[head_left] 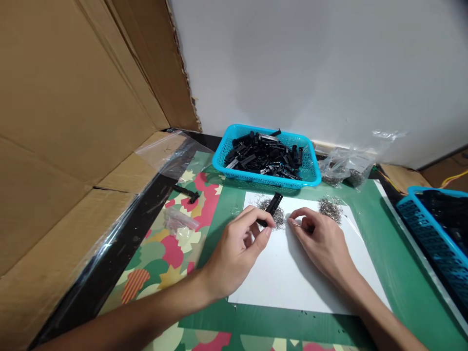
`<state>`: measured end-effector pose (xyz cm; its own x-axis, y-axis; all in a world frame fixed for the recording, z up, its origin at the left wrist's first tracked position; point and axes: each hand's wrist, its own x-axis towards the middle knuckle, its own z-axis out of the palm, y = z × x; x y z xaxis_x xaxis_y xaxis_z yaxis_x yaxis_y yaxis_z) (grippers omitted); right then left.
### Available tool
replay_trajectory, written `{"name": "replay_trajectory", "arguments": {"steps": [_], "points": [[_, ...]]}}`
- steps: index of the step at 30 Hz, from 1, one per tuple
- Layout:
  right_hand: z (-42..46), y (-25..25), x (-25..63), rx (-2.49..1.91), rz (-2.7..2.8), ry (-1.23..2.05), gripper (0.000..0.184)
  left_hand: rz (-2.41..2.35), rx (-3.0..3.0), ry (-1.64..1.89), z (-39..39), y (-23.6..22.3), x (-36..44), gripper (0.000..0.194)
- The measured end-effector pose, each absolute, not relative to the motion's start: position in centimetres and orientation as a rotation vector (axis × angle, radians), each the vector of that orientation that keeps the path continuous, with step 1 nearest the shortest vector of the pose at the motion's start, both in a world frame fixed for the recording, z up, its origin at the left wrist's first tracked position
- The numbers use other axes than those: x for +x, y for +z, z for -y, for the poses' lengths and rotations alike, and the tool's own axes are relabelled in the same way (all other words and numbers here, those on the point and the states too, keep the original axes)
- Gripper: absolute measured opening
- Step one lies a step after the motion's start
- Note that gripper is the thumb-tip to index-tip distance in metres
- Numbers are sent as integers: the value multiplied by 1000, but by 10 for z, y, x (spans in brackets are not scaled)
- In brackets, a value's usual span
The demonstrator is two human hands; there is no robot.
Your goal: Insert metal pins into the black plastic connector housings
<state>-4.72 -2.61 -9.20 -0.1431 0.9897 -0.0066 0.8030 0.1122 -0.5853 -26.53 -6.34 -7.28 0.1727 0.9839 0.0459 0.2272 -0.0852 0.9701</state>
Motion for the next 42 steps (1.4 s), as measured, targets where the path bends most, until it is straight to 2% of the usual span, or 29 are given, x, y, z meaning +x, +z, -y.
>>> {"name": "replay_trajectory", "arguments": {"steps": [7, 18, 29, 38, 42], "points": [[22, -91, -53, -1831, 1965, 589, 21, -1213, 1497, 1004, 63, -75, -265, 15], [14, -89, -46, -1718, 1917, 697, 34, -1209, 1540, 1005, 62, -74, -265, 16], [13, -88, -47, -1769, 1976, 705, 29, -1145, 1529, 1026, 63, -76, -265, 21], [18, -87, -36, -1644, 2059, 847, 23, -1177, 1594, 976, 64, -75, -266, 22], [19, -80, -33, -1595, 2043, 932, 27, -1186, 1623, 946, 65, -74, -265, 22]]}}
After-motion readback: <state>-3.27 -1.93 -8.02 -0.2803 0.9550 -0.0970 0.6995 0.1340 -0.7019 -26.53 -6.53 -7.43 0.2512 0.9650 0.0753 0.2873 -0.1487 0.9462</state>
